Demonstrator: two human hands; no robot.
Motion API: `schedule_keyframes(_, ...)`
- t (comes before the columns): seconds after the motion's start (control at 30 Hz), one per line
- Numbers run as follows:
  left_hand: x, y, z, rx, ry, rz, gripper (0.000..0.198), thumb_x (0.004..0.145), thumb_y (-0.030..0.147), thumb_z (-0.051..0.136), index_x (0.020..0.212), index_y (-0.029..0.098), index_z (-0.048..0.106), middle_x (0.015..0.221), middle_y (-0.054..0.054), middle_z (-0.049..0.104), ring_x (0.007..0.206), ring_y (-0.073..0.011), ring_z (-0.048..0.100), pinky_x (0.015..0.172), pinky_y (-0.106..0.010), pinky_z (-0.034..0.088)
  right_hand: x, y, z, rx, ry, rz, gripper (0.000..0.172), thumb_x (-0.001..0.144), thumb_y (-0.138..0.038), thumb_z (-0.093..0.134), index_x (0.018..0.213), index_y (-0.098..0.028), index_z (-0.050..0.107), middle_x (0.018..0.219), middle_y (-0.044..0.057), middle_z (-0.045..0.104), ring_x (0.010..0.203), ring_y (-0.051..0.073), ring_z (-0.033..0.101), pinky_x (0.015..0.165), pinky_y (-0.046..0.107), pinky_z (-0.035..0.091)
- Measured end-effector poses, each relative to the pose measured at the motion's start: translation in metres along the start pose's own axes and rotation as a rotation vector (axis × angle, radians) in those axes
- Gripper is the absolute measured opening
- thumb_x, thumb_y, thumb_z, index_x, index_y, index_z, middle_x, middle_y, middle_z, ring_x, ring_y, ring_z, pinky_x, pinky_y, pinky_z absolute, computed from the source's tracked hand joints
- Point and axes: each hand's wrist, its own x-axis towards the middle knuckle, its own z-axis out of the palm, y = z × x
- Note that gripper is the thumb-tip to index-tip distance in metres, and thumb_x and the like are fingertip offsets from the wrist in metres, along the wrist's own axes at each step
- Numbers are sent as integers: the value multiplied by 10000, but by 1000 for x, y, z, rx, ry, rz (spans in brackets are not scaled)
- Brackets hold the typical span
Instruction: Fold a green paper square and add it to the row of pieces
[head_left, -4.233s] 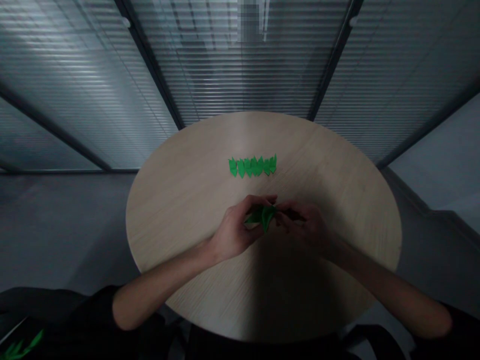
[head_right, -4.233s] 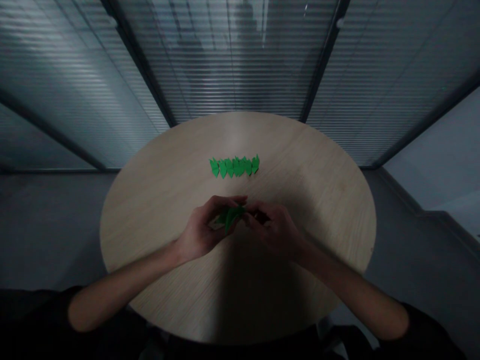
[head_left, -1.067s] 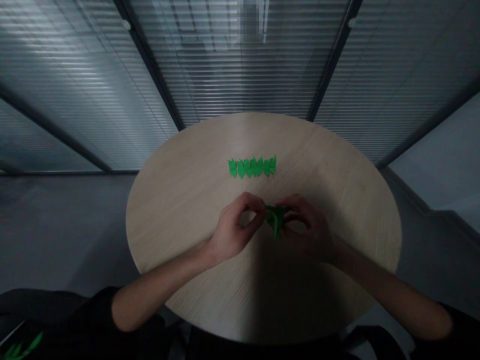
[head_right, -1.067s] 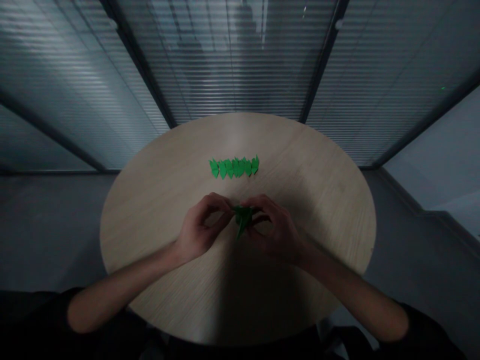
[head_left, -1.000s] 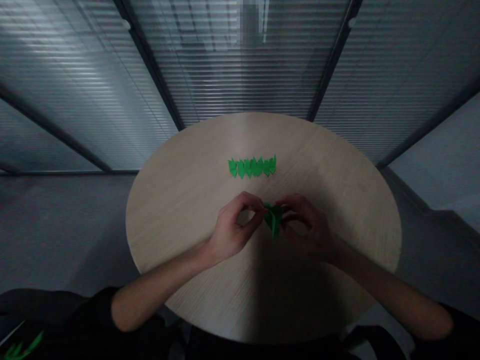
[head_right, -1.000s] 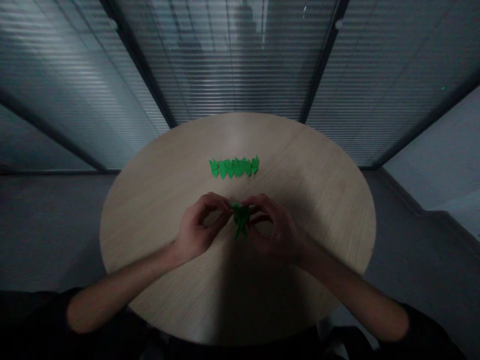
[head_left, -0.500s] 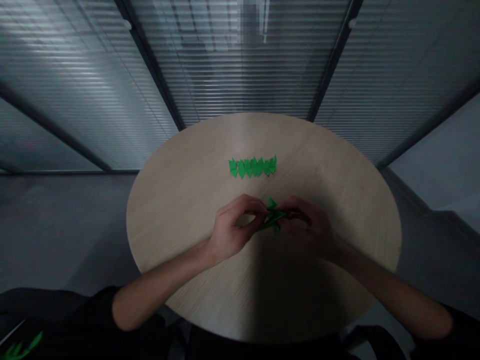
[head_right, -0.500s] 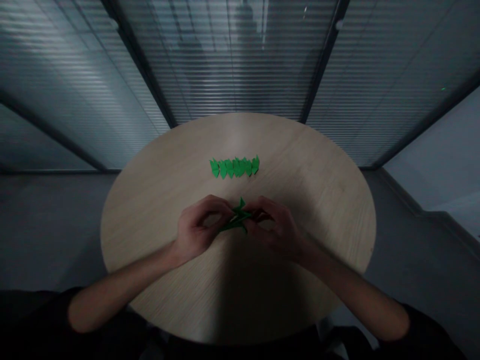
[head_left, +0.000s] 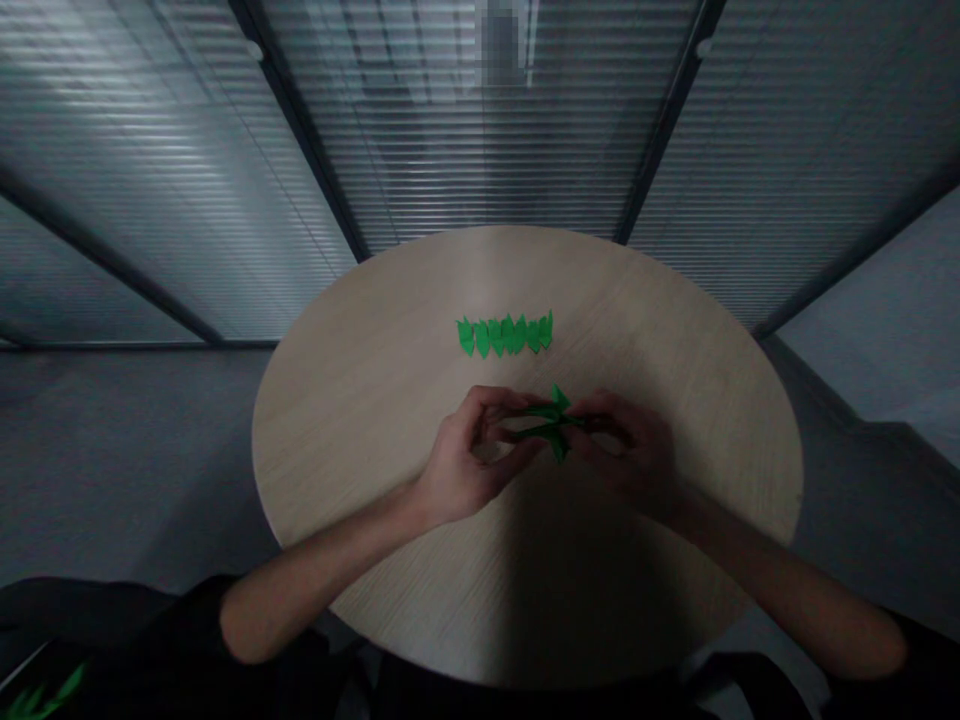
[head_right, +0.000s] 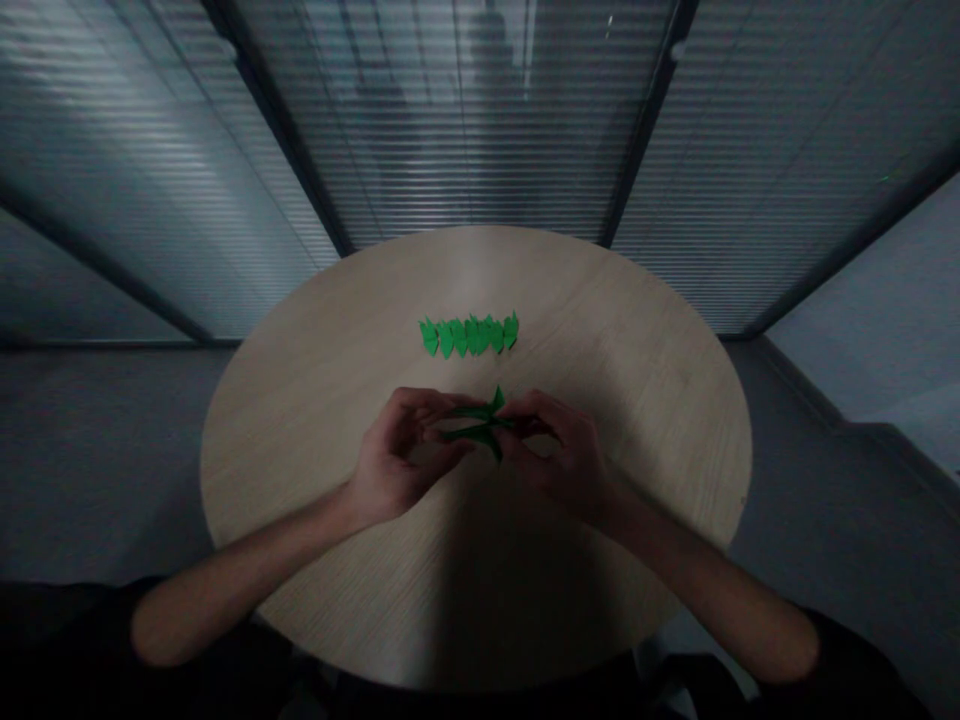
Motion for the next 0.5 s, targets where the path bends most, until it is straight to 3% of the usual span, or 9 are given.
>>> schedule_keyframes(0.37,0,-1,-1,-14,78,-129,203,897,194,762,1051,201,629,1070,-91,794,858,-207,800,715,-283,717,0,-2,0,-11,-20,13,83,888,-222,742,951,-231,689,815,-6,749,666,138,750,624,239,661)
schedule_keyframes(0.5,0,-1,-1,-59,63,-99,123,939,195,707,1043,201,639,1093,-98,798,858,-207,806,692,-275,722,-1,-1,0,-9,-15,7,80,893,-233,741,954,-238,690,821,-4,752,670,143,753,619,241,661)
